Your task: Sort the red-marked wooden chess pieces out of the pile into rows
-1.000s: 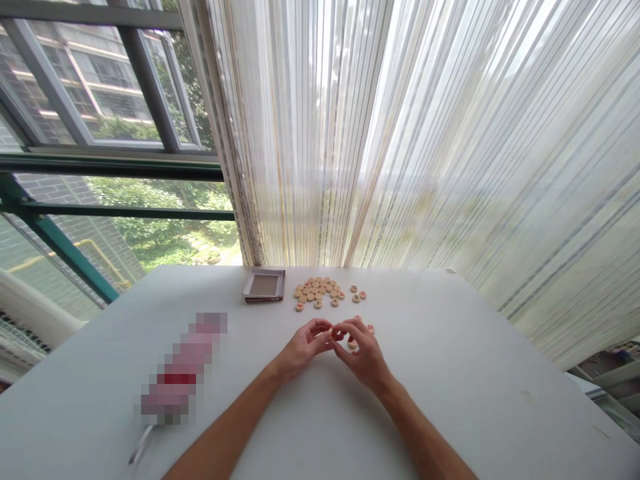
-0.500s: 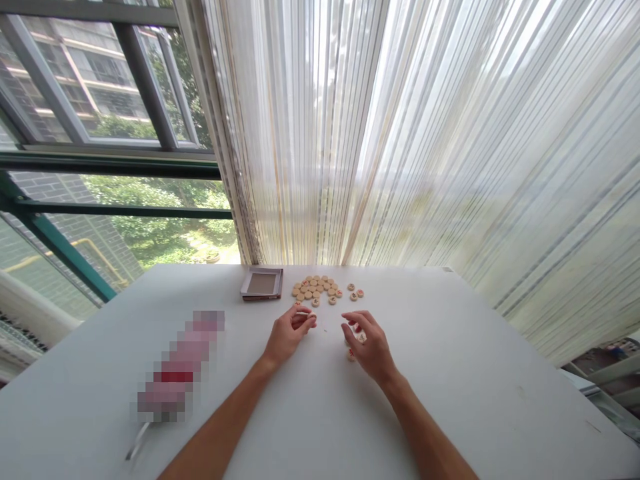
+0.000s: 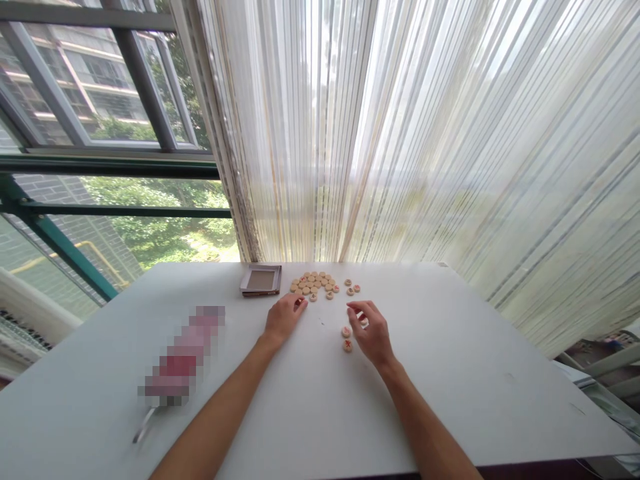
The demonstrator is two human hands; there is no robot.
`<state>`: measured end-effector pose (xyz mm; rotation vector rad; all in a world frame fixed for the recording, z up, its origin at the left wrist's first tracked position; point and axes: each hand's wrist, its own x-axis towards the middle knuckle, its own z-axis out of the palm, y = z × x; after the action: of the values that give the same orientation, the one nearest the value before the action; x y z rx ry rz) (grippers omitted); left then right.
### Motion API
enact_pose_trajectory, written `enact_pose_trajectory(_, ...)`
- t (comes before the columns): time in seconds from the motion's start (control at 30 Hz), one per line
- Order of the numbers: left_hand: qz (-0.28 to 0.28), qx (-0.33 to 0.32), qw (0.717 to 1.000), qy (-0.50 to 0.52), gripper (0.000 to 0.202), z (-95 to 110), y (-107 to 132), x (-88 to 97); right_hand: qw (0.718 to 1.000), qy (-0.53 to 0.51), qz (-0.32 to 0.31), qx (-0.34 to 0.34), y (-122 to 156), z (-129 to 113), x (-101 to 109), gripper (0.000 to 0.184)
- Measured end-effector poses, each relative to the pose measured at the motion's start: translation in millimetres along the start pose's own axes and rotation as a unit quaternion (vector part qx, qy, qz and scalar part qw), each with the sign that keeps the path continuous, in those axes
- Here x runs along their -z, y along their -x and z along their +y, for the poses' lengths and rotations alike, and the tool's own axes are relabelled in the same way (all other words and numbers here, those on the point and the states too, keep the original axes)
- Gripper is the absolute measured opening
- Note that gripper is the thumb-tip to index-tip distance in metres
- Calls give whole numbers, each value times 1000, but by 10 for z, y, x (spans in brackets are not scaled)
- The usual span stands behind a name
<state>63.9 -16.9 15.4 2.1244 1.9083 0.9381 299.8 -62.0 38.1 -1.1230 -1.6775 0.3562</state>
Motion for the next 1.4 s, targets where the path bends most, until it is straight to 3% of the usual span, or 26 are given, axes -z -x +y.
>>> enact_pose_trajectory(0.2,9,3,992,-123,25,31,-86,-52,1000,4,12,-4,-25,25,35,16)
enact_pose_trajectory(0.37,3,-14,987,-158,28,75,-51,-34,1000,0,18,-3,-30,26,59,16)
enact_pose_trajectory(0.53,-15,-77,986,-150,22,178,74,40,1000,-6,20,4,-24,20,65,18)
enact_pose_trajectory(0.67,-61,-110,988,-84,15,216,166,76,1000,-11,12,5,-13,2,39,19)
enact_pose_trajectory(0.87,-45,-139,986,74,27,261,290,124,999,-34,-37,-2,60,-82,-59,19)
enact_pose_trajectory(1.1,-52,-154,941,298,26,466,460,172,979,-159,-124,-39,129,-158,-169,22)
enact_pose_trajectory(1.4,-95,-86,899,418,29,482,483,118,957,-230,-148,-95,108,-106,-173,23)
